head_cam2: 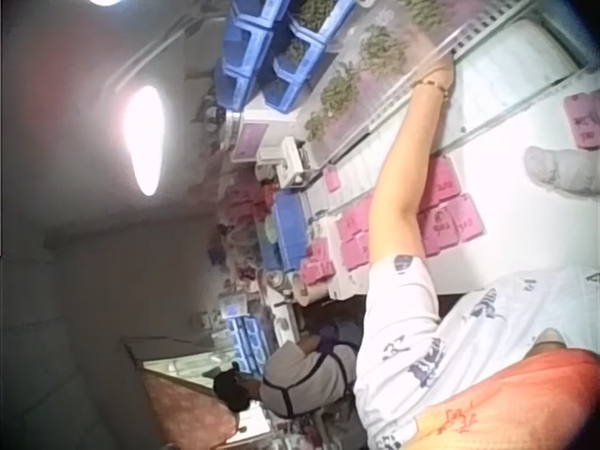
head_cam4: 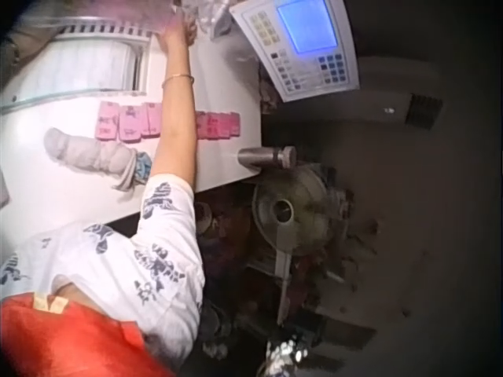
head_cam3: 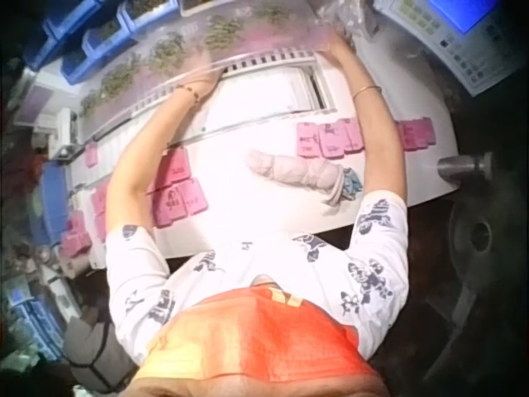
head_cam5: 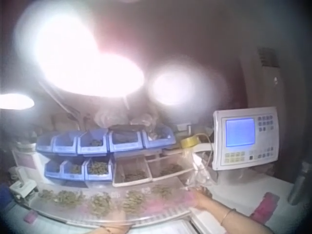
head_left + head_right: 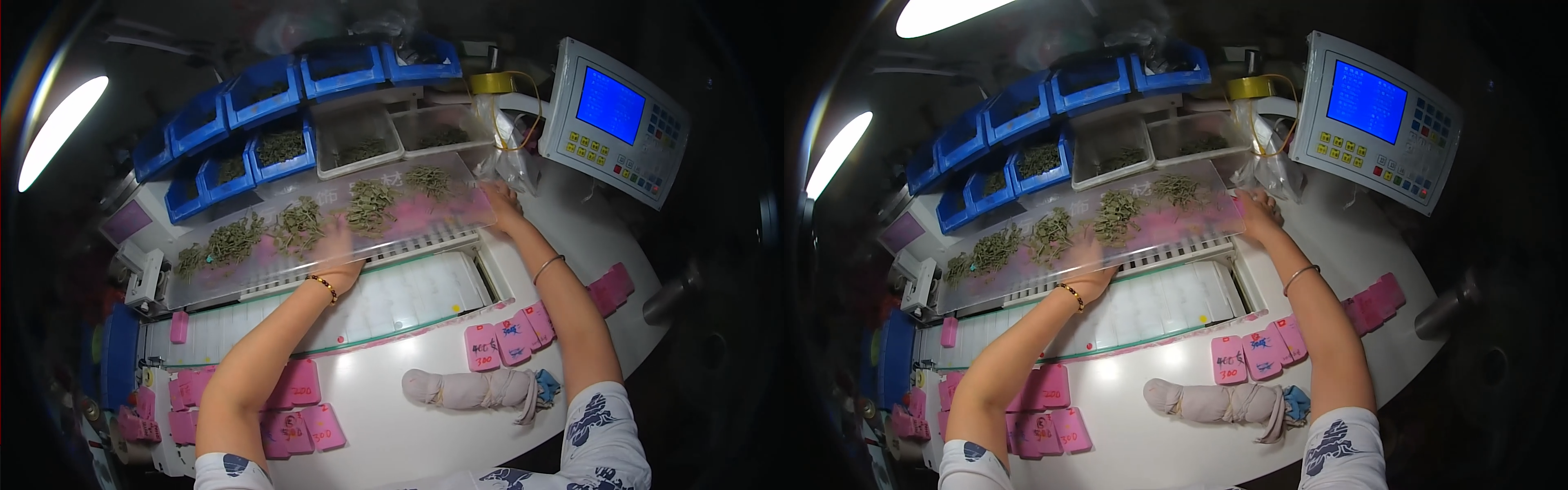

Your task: Placing dried botanical materials into molds and pressing them down as part of candle production.

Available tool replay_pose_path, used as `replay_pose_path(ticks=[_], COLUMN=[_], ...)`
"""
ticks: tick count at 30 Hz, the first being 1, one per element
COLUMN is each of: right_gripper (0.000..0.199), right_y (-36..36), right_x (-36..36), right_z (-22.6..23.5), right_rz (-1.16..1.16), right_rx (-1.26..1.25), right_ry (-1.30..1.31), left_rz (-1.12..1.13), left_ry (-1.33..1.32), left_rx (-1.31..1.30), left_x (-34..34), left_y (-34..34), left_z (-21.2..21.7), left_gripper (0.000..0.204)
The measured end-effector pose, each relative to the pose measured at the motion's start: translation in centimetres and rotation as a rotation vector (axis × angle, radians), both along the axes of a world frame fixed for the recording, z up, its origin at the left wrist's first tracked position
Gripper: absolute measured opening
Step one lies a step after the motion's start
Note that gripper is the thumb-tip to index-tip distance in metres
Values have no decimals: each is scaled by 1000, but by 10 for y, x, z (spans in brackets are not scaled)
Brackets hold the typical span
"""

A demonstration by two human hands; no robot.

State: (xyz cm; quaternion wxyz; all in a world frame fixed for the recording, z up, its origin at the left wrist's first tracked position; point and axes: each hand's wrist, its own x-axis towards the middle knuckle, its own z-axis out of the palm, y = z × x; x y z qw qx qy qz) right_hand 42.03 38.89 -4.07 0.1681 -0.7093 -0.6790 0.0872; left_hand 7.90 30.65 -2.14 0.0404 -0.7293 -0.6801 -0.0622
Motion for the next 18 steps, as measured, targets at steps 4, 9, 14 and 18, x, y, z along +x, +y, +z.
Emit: replay_pose_path(ticks=[4,9,14,18], right_gripper=[110,101,94,74], right_y=[-2,11,32,19], right_x=[-32,-23,-22,-54], right_z=[28,0,-32,-26], right_rz=[16,190,423,524], right_rx=[-198,-85,157,402], right_ry=[-18,29,-71,1], left_rz=[-34,-12,-33,18], left_ry=[-51,-134,-157,-251], left_rx=[53,-20,23,-58], left_x=[-9,-14,-37,-40], left_y=[-7,-5,12,13], left_z=[-2,0,-22,-24], left_gripper=[77,81,80,72])
